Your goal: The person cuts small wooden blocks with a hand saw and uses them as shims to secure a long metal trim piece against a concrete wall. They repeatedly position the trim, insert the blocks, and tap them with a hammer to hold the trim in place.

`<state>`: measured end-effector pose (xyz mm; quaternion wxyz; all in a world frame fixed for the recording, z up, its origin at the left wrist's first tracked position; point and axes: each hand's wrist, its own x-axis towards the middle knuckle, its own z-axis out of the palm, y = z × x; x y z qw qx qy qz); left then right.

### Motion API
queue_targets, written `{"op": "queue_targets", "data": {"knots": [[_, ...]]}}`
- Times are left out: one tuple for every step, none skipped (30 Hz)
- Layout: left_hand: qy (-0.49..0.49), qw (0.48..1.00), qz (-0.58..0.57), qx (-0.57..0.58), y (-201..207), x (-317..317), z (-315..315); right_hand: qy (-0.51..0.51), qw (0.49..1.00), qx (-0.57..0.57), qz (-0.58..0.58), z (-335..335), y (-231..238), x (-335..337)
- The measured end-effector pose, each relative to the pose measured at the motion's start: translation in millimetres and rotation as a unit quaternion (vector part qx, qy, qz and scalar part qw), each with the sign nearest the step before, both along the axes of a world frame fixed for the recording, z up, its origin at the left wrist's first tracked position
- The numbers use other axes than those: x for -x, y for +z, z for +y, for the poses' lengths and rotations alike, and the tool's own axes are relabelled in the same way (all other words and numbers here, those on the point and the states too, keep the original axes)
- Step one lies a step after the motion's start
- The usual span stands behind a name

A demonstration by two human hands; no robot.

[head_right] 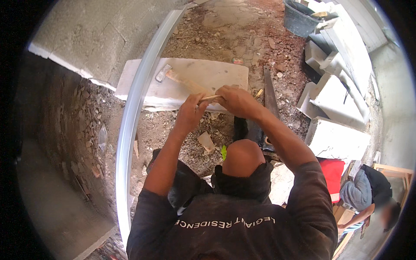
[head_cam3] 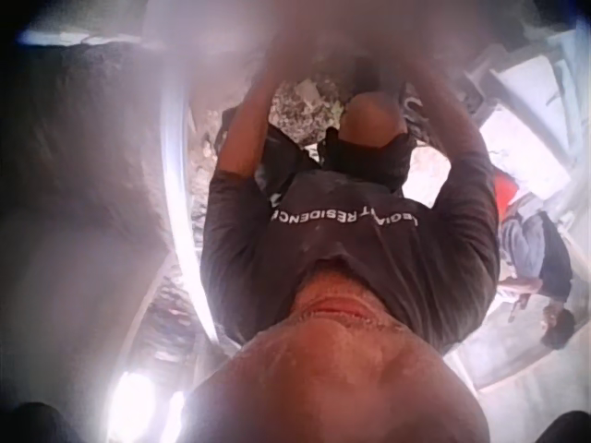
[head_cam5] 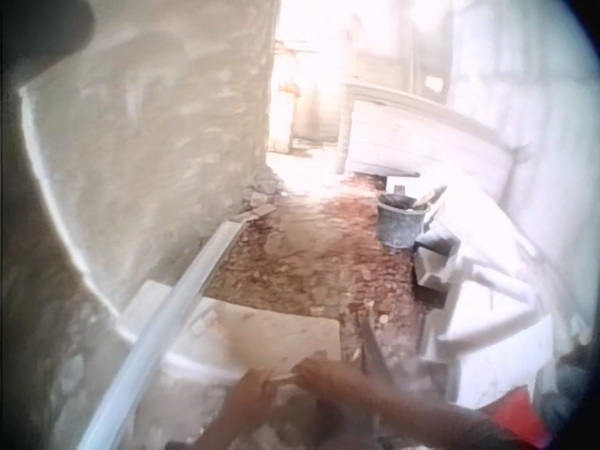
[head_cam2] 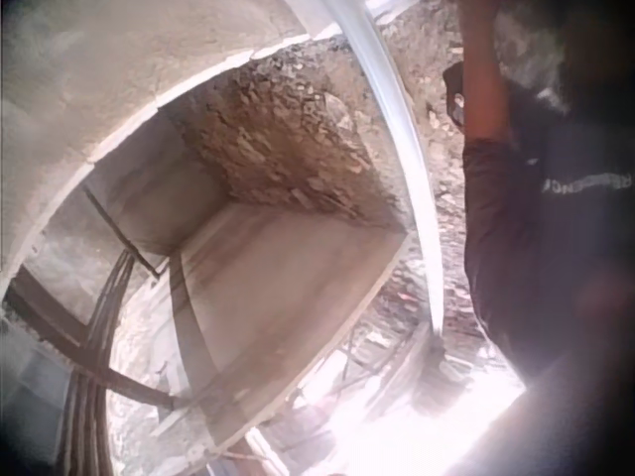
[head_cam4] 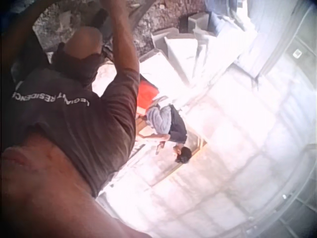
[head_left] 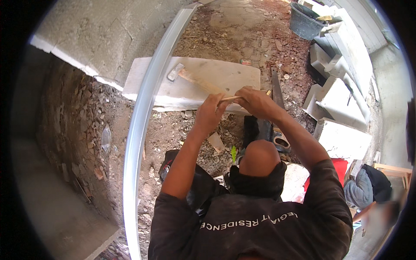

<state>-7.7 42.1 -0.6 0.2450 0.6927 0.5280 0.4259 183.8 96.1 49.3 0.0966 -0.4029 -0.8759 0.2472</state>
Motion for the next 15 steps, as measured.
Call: {"op": "queue_targets", "data": {"knots": [[-0.003, 0.999, 0.001, 0.037, -5, 7, -2, 0.010, 1.000, -0.028, -0.011, -4, -5, 5], [0.012, 0.998, -0.012, 0.054, -9, 9, -4, 0.008, 0.998, -0.052, -0.015, -6, -11, 10], [0.026, 0.997, -0.024, 0.069, -14, 10, -6, 0.005, 0.997, -0.077, -0.019, -7, -16, 16], [0.039, 0.995, -0.037, 0.084, -18, 10, -9, 0.003, 0.995, -0.102, -0.022, -9, -20, 21], [0.065, 0.995, -0.036, 0.064, -25, 10, -12, -0.003, 0.993, -0.112, -0.041, -11, -25, 25], [0.090, 0.994, -0.037, 0.043, -30, 10, -15, -0.009, 0.991, -0.122, -0.060, -13, -27, 31], [0.116, 0.992, -0.037, 0.023, -35, 10, -18, -0.014, 0.988, -0.133, -0.078, -15, -31, 37], [0.137, 0.990, -0.025, 0.033, -39, 10, -19, -0.025, 0.990, -0.124, -0.067, -17, -36, 42], [0.158, 0.986, -0.011, 0.044, -41, 11, -22, -0.034, 0.991, -0.114, -0.056, -20, -39, 49], [0.180, 0.982, 0.002, 0.056, -44, 12, -24, -0.042, 0.993, -0.104, -0.044, -23, -42, 55], [0.201, 0.977, -0.024, 0.063, -48, 12, -24, -0.058, 0.993, -0.092, -0.039, -25, -45, 62], [0.223, 0.972, -0.046, 0.066, -49, 14, -20, -0.073, 0.993, -0.083, -0.031, -28, -43, 76], [0.245, 0.965, -0.069, 0.069, -51, 19, -19, -0.087, 0.993, -0.074, -0.022, -29, -42, 85], [0.233, 0.967, -0.079, 0.071, -54, 26, -20, -0.084, 0.993, -0.075, -0.020, -29, -42, 91], [0.216, 0.969, -0.090, 0.074, -52, 32, -21, -0.084, 0.993, -0.075, -0.020, -28, -41, 92]]}}
